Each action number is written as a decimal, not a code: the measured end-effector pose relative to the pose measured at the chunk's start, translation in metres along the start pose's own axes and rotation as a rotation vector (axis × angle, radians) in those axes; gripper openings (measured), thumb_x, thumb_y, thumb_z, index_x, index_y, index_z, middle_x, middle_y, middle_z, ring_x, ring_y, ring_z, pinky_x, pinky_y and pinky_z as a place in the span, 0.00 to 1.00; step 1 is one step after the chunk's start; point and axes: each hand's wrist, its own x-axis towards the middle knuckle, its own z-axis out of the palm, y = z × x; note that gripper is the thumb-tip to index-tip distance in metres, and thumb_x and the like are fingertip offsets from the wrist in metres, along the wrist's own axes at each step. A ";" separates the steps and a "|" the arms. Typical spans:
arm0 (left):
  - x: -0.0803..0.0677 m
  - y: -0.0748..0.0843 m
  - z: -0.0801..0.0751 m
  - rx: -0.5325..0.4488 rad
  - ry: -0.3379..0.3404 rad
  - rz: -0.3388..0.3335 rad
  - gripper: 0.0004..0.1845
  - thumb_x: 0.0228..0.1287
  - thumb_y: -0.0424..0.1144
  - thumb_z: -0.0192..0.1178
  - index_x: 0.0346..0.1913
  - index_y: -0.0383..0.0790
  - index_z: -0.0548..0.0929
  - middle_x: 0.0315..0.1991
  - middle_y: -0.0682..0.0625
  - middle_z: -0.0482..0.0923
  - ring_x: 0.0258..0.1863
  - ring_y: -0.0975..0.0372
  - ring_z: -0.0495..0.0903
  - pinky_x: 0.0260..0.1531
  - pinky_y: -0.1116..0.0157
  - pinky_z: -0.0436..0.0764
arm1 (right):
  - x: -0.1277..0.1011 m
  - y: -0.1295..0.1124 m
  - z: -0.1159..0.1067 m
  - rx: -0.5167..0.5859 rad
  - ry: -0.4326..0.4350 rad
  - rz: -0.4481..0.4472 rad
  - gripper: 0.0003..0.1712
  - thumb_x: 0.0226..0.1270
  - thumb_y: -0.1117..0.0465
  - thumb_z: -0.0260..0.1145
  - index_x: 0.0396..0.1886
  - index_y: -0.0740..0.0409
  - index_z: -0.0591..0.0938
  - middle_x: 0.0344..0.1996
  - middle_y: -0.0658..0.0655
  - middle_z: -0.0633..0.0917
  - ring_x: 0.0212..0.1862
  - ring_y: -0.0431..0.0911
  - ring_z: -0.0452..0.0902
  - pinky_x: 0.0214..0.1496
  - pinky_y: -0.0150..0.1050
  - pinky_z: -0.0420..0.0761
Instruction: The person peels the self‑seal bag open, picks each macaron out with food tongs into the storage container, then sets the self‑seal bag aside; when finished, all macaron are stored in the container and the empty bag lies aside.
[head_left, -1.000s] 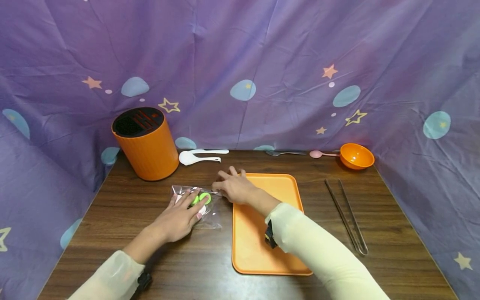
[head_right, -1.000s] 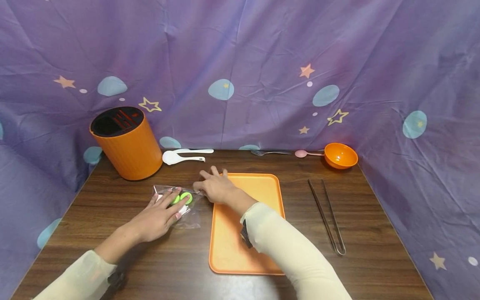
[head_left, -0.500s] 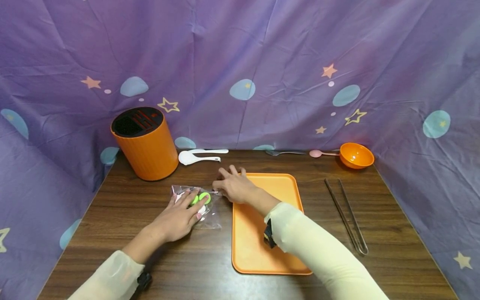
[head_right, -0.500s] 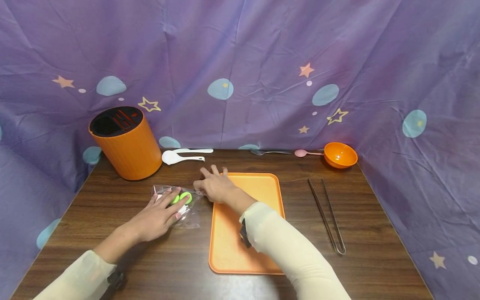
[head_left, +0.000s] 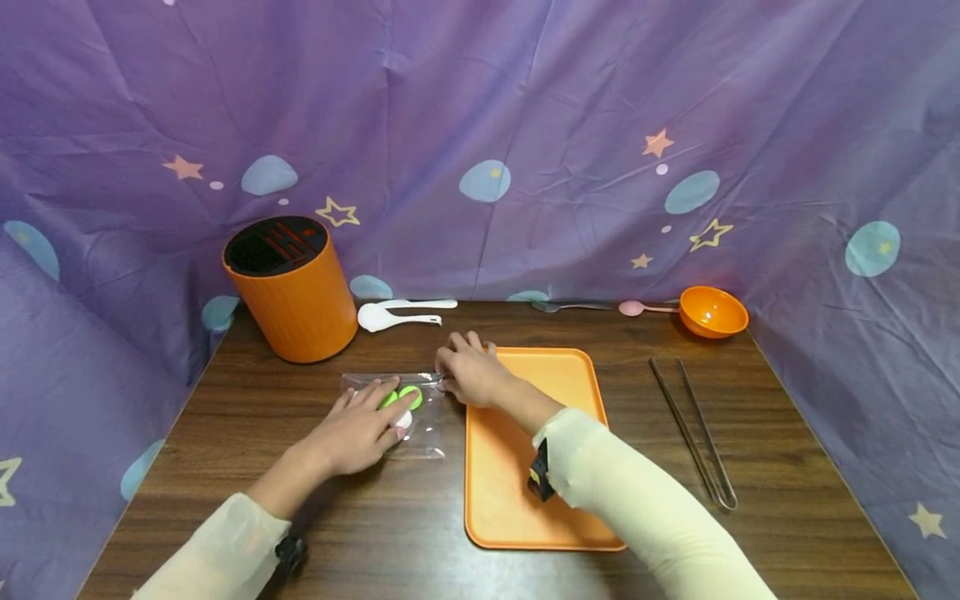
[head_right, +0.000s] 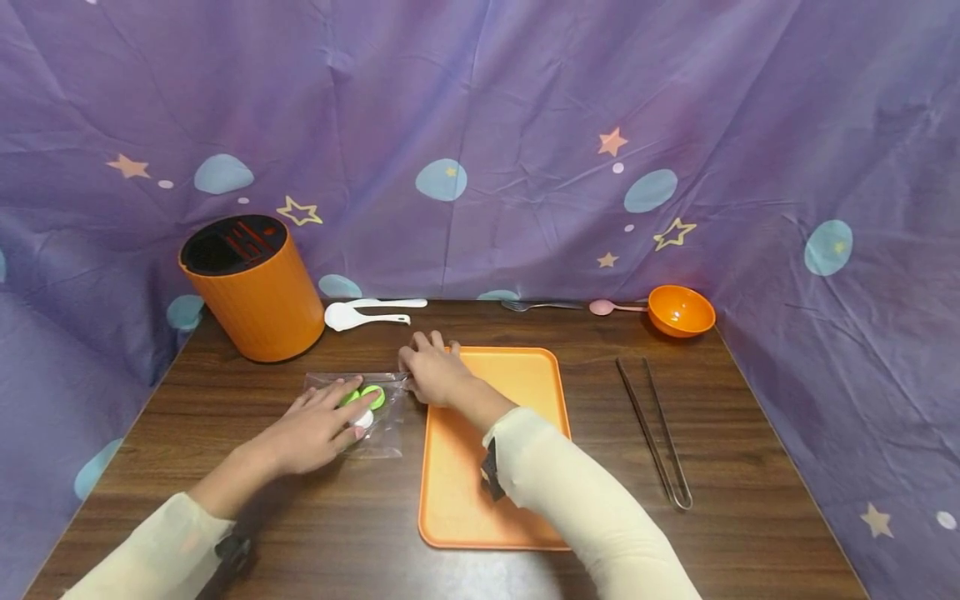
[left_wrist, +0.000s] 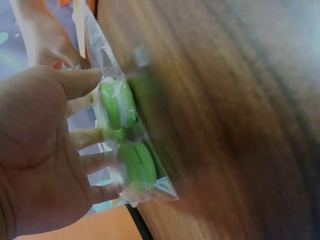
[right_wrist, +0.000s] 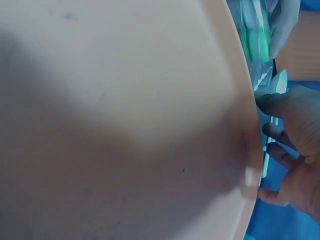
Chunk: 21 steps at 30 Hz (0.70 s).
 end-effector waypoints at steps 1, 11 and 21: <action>0.001 0.000 -0.001 0.000 0.000 -0.003 0.33 0.88 0.46 0.52 0.89 0.50 0.63 0.90 0.32 0.53 0.86 0.30 0.56 0.81 0.22 0.54 | 0.000 0.000 0.000 0.020 0.011 0.004 0.09 0.77 0.52 0.76 0.47 0.48 0.85 0.58 0.55 0.81 0.67 0.59 0.71 0.69 0.73 0.74; 0.005 0.000 0.000 -0.010 0.005 -0.010 0.34 0.86 0.50 0.55 0.88 0.50 0.64 0.89 0.33 0.56 0.85 0.29 0.58 0.79 0.21 0.56 | 0.005 0.000 -0.001 0.159 0.071 -0.079 0.06 0.75 0.61 0.75 0.47 0.49 0.89 0.43 0.48 0.92 0.50 0.48 0.82 0.58 0.57 0.76; 0.002 -0.002 0.001 -0.016 0.005 -0.002 0.33 0.87 0.49 0.56 0.88 0.53 0.63 0.89 0.35 0.56 0.86 0.31 0.58 0.80 0.22 0.54 | 0.009 0.000 0.000 0.132 0.132 -0.186 0.16 0.69 0.75 0.70 0.42 0.49 0.92 0.41 0.49 0.93 0.46 0.49 0.84 0.43 0.39 0.64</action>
